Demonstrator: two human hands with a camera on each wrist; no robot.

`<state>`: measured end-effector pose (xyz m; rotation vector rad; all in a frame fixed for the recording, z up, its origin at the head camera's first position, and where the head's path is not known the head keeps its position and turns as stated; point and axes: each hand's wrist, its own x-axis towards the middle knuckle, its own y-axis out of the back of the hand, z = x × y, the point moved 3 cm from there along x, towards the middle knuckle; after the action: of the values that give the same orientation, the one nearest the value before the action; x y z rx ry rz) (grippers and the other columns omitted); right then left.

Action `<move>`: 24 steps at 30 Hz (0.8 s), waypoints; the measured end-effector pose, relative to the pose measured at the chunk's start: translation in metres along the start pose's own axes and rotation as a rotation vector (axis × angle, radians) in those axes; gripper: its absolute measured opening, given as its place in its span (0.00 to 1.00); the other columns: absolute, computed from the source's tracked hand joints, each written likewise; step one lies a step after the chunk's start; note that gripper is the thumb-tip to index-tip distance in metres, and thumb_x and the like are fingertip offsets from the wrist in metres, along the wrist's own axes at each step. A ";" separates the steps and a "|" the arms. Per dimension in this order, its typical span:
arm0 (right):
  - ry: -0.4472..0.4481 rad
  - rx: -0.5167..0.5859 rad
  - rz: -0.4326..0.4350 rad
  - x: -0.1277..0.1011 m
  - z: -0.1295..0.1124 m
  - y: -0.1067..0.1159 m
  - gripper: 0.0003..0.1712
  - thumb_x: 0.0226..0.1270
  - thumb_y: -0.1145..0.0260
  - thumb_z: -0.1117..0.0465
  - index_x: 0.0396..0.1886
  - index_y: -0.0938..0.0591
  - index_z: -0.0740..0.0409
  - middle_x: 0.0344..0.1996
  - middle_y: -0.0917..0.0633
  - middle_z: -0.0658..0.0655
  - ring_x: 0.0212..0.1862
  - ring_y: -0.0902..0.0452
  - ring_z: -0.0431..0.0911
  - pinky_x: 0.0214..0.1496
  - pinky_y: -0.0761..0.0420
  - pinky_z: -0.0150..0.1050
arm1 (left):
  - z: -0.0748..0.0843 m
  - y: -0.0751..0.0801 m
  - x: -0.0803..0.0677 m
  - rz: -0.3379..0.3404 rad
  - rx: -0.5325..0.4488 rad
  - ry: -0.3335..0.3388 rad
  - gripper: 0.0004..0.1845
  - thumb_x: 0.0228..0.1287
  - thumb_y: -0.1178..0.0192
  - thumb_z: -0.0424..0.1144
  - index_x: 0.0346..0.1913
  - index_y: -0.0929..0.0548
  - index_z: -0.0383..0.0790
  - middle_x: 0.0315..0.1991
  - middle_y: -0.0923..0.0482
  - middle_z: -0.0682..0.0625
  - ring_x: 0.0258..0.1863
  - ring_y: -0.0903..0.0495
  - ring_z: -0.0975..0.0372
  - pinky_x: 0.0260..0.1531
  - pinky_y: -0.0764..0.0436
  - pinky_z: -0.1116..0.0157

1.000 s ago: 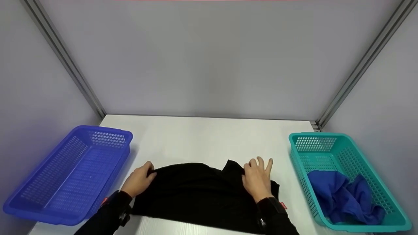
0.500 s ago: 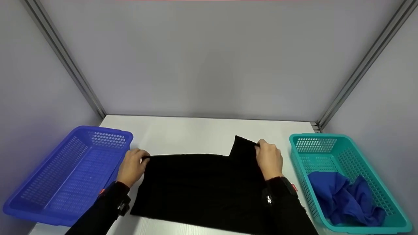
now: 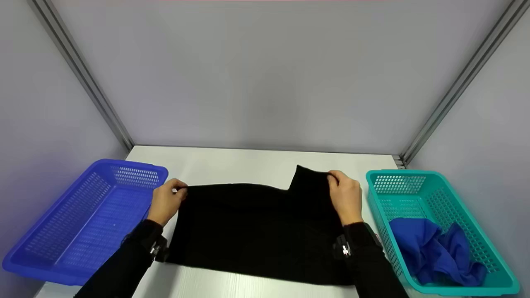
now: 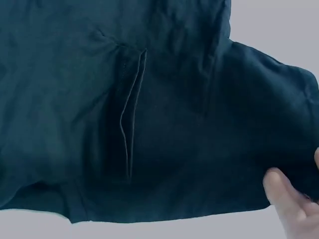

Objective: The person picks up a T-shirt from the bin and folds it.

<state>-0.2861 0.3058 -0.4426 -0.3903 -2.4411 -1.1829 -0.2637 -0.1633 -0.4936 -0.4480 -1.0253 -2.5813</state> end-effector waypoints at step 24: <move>-0.168 0.491 -1.116 -0.110 0.077 -0.009 0.11 0.73 0.35 0.63 0.39 0.16 0.71 0.29 0.19 0.43 0.34 0.25 0.37 0.39 0.25 0.34 | -0.045 -0.005 -0.052 -0.292 0.339 -0.191 0.11 0.53 0.37 0.18 0.31 0.23 0.37 0.30 0.20 0.42 0.32 0.16 0.45 0.32 0.18 0.49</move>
<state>-0.2106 0.3534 -0.5439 1.1902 -3.0096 -0.7964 -0.2262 -0.1821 -0.5487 -0.4925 -1.6723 -2.5647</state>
